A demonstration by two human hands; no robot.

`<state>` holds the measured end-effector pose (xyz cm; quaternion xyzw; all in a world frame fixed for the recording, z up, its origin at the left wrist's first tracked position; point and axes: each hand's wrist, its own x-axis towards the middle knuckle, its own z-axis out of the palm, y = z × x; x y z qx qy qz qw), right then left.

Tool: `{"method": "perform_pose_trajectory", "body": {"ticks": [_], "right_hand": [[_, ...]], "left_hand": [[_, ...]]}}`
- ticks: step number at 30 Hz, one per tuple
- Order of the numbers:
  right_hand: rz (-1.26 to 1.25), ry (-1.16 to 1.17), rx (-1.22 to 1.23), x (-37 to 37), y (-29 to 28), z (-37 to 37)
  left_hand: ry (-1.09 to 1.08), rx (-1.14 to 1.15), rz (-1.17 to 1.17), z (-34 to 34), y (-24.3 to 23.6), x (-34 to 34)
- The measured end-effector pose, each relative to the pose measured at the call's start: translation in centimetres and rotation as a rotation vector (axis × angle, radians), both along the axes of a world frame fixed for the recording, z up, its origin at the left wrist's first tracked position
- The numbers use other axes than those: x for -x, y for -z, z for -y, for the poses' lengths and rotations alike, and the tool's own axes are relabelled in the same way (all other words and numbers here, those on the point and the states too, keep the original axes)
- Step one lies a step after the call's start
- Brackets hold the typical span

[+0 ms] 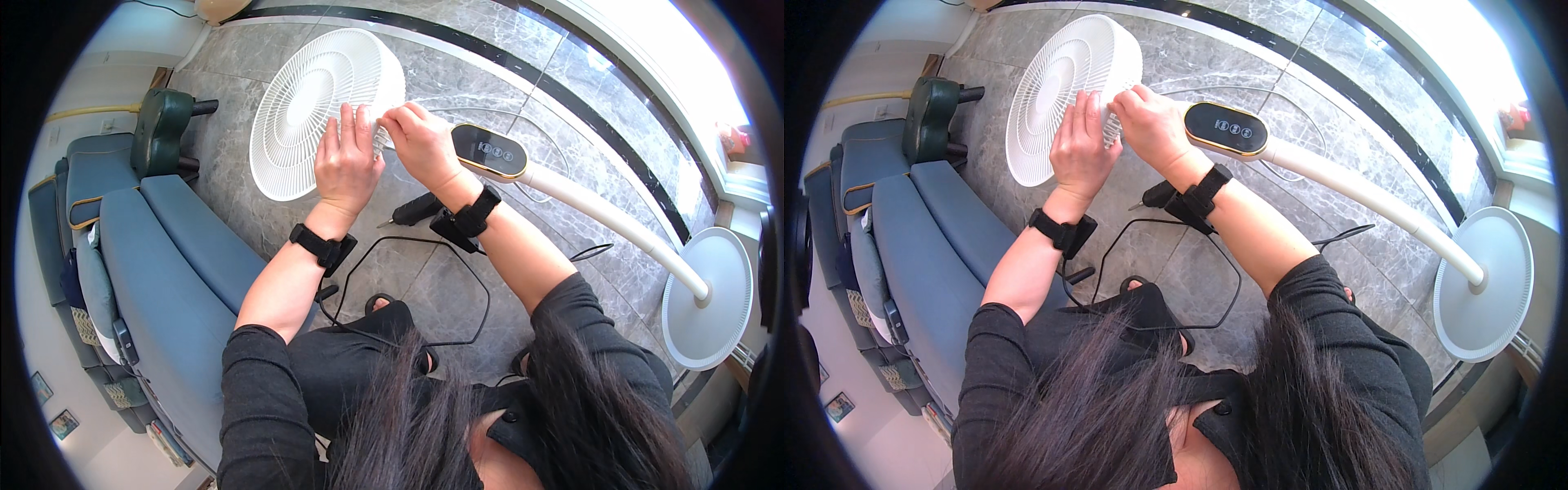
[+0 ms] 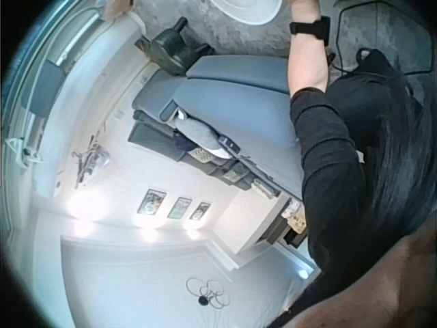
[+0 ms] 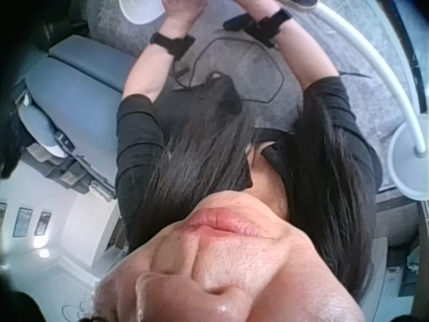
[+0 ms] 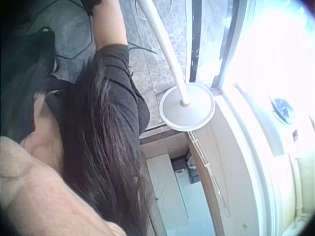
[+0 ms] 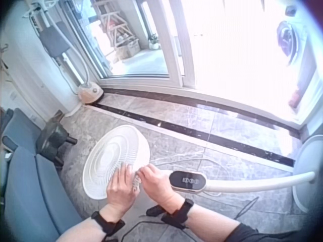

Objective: The person retrieves a cordless drill from a drawer, walks to a standing fan, and uses the drill to remove and then reattach screws on the fan head. The person handles the fan head and the drill throughout the process.

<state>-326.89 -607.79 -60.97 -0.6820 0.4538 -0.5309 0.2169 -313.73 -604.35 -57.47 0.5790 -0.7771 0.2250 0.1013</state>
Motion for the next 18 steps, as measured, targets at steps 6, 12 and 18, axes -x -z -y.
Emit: {"method": "perform_pose_trajectory", "body": {"ticks": [6, 12, 18], "right_hand": [[-0.038, -0.009, -0.042, 0.0, -0.1, 0.2], [0.066, -0.134, -0.147, 0.9, 0.0, 0.4], [0.192, -0.168, -0.068, 1.3, 0.1, 0.6]], "left_hand": [[0.002, 0.02, 0.007, 0.1, 0.3, -0.1], [0.006, 0.023, 0.01, 0.1, 0.3, -0.2], [0.007, 0.005, 0.005, 0.0, 0.1, -0.2]]}}
